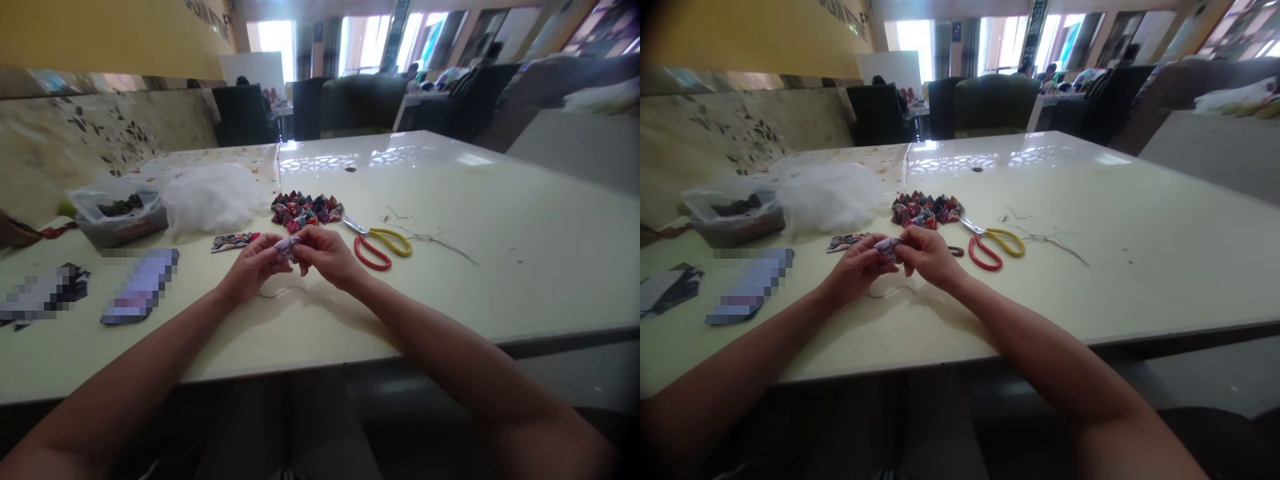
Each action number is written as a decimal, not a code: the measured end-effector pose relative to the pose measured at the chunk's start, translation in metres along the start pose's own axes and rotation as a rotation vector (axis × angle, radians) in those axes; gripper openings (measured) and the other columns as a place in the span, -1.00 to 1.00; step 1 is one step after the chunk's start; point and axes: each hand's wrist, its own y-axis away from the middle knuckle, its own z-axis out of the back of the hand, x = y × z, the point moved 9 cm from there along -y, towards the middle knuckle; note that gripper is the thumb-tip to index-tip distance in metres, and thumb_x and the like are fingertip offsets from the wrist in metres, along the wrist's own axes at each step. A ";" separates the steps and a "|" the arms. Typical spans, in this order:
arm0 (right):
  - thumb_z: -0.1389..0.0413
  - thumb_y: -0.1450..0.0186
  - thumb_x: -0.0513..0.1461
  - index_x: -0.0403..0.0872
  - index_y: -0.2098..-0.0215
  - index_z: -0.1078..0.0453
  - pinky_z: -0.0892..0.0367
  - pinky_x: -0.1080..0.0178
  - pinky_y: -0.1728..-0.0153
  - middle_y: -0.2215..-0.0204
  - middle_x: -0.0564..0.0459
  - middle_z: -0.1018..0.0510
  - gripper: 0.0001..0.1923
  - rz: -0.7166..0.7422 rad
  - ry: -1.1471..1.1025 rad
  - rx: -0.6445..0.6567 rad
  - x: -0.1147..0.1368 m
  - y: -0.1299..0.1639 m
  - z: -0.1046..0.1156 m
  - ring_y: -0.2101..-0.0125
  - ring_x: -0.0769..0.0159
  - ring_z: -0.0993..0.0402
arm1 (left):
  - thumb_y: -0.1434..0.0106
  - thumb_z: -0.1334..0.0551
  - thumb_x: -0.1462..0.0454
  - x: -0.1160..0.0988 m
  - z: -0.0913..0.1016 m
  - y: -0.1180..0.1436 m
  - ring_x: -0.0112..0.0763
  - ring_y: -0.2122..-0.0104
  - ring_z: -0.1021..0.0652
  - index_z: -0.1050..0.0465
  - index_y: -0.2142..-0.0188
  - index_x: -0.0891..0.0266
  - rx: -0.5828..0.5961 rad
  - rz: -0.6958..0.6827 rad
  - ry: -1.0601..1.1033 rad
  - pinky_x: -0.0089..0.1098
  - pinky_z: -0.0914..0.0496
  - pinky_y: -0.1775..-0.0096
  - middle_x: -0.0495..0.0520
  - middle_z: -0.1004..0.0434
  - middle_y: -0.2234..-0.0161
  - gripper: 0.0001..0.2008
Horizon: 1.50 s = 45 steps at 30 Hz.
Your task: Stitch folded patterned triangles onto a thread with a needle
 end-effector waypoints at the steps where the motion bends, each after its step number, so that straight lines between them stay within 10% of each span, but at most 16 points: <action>1: -0.32 -0.30 -0.06 -0.06 0.35 -0.34 -0.37 0.38 0.57 0.54 0.18 -0.53 -0.69 -0.004 -0.001 -0.005 0.001 0.001 0.001 0.60 0.48 -0.44 | -0.11 -0.56 0.16 -0.001 0.000 0.000 -0.46 0.40 -0.63 -0.59 0.11 0.22 0.004 -0.014 0.000 -0.37 -0.62 0.22 0.00 -0.66 0.33 -0.61; 11: -0.27 -0.32 -0.10 -0.07 0.40 -0.36 -0.35 0.40 0.60 0.58 0.17 -0.53 -0.72 -0.065 0.017 -0.040 0.000 0.003 0.002 0.65 0.49 -0.44 | -0.15 -0.54 0.17 -0.010 -0.007 0.002 -0.38 0.25 -0.67 -0.58 -0.09 0.07 0.030 -0.102 -0.047 -0.31 -0.62 0.13 -0.01 -0.67 0.17 -0.50; 22: -0.25 -0.30 -0.18 -0.05 0.31 -0.36 -0.21 0.36 0.51 0.58 0.23 -0.39 -0.84 0.098 0.401 -0.095 0.011 0.005 -0.002 0.55 0.49 -0.28 | -0.10 -0.58 0.00 0.003 0.009 -0.003 -0.44 0.35 -0.64 -0.52 0.24 0.25 -0.094 -0.044 -0.083 -0.37 -0.61 0.20 0.00 -0.62 0.33 -0.54; 29: -0.18 -0.31 -0.14 -0.04 0.37 -0.33 -0.32 0.34 0.61 0.58 0.19 -0.47 -0.83 0.007 0.195 -0.137 0.001 0.001 0.010 0.64 0.43 -0.42 | -0.12 -0.58 0.10 -0.008 -0.005 0.000 -0.41 0.29 -0.68 -0.52 -0.12 0.09 0.037 -0.120 -0.162 -0.30 -0.63 0.10 0.00 -0.65 0.17 -0.40; 45: -0.31 -0.29 -0.04 -0.05 0.32 -0.35 -0.40 0.32 0.55 0.49 0.17 -0.49 -0.69 0.045 0.144 -0.022 0.002 0.002 -0.002 0.56 0.43 -0.45 | -0.18 -0.52 0.02 -0.022 -0.001 0.005 -0.40 0.42 -0.66 -0.49 0.23 0.25 -0.076 -0.265 -0.373 -0.35 -0.61 0.28 0.01 -0.62 0.36 -0.60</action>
